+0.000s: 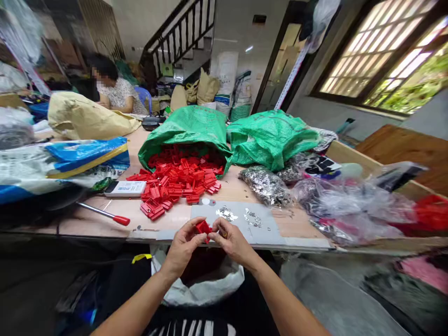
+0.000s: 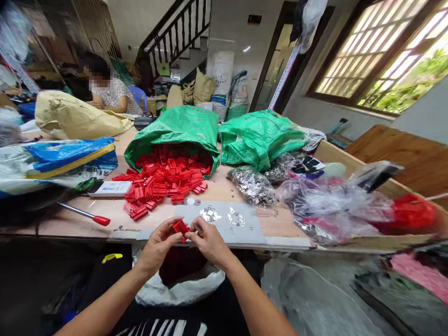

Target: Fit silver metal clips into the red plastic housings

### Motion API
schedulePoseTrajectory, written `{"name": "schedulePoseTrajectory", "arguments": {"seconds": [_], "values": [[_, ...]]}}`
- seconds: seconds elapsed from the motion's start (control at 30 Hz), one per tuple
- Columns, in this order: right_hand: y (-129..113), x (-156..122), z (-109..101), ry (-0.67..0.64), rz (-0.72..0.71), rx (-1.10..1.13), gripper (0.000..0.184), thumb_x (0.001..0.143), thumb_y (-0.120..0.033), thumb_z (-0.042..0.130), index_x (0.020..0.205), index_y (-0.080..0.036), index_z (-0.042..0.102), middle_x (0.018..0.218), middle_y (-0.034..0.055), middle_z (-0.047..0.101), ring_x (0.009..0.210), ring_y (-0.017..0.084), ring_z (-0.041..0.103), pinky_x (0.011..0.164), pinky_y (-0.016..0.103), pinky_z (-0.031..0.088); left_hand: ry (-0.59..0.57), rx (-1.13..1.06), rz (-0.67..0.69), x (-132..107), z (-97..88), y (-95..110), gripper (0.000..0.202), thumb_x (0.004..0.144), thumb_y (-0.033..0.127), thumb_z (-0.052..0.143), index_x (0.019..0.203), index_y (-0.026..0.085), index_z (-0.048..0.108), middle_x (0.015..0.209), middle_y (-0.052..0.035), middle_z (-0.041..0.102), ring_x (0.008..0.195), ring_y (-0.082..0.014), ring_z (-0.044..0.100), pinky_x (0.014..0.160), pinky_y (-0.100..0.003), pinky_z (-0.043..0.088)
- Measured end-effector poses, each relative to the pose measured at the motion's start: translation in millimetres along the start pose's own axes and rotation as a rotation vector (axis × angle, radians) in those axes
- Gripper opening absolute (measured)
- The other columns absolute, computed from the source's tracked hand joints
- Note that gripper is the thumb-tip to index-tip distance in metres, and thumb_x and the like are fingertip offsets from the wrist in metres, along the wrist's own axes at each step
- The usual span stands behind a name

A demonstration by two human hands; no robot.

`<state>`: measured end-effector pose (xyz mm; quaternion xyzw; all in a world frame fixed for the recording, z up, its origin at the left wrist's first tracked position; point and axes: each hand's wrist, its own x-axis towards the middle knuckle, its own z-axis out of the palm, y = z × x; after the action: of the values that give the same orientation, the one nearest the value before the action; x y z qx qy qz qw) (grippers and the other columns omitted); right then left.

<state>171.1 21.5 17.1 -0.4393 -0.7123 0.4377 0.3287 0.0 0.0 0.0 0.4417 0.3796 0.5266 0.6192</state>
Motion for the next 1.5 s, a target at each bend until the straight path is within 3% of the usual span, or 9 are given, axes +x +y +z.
{"name": "schedulePoseTrajectory", "arguments": {"seconds": [0.17,0.3,0.4,0.5,0.77,1.5], "values": [[10,0,-1,0.004,0.058,-0.043,0.020,0.082,-0.031,0.060,0.091,-0.021,0.045,0.084,-0.0034,0.051,0.062,0.009,0.044,0.058,0.022,0.037,0.002,0.112,0.100,7,-3.3,-7,0.032,0.074,0.022,0.068,0.102,0.022,0.054,0.103,-0.0025,0.065,0.087,-0.0147,0.061,0.079,-0.028,0.048],[14,-3,-6,0.023,-0.042,-0.291,0.011,0.090,-0.022,0.046,0.099,-0.021,0.053,0.095,0.0030,0.054,0.085,0.015,0.052,0.078,0.029,0.042,0.013,0.439,0.177,18,-20.4,-18,0.029,0.073,0.019,0.066,0.099,0.022,0.055,0.089,0.0003,0.066,0.081,-0.0144,0.061,0.077,-0.027,0.047],[17,-5,-7,0.004,-0.057,-0.422,0.020,0.091,-0.019,0.046,0.104,-0.021,0.060,0.093,0.0051,0.053,0.089,0.017,0.053,0.081,0.030,0.042,-0.008,0.633,0.198,23,-29.3,-23,0.031,0.073,0.019,0.064,0.104,0.021,0.059,0.086,0.0009,0.067,0.075,-0.0137,0.061,0.073,-0.027,0.048],[18,-5,-6,-0.035,-0.041,-0.498,0.022,0.090,-0.021,0.050,0.108,-0.023,0.062,0.090,0.0049,0.057,0.086,0.017,0.056,0.079,0.029,0.043,-0.046,0.714,0.219,26,-31.6,-24,0.036,0.074,0.019,0.063,0.109,0.023,0.062,0.098,-0.0017,0.069,0.086,-0.0160,0.063,0.080,-0.029,0.049],[23,-3,-3,-0.056,-0.092,-0.518,0.019,0.086,-0.016,0.054,0.102,-0.021,0.063,0.093,0.0043,0.064,0.088,0.016,0.059,0.080,0.028,0.045,-0.063,0.778,0.192,27,-30.5,-21,0.036,0.074,0.020,0.065,0.109,0.023,0.064,0.101,-0.0026,0.071,0.091,-0.0175,0.064,0.088,-0.031,0.049],[27,3,-6,-0.105,-0.104,-0.495,0.019,0.086,-0.013,0.052,0.097,-0.021,0.065,0.092,0.0041,0.064,0.085,0.015,0.061,0.077,0.026,0.048,-0.075,0.824,0.164,27,-31.8,-19,0.032,0.074,0.018,0.067,0.105,0.022,0.064,0.099,-0.0013,0.072,0.091,-0.0166,0.065,0.085,-0.027,0.048]]}}
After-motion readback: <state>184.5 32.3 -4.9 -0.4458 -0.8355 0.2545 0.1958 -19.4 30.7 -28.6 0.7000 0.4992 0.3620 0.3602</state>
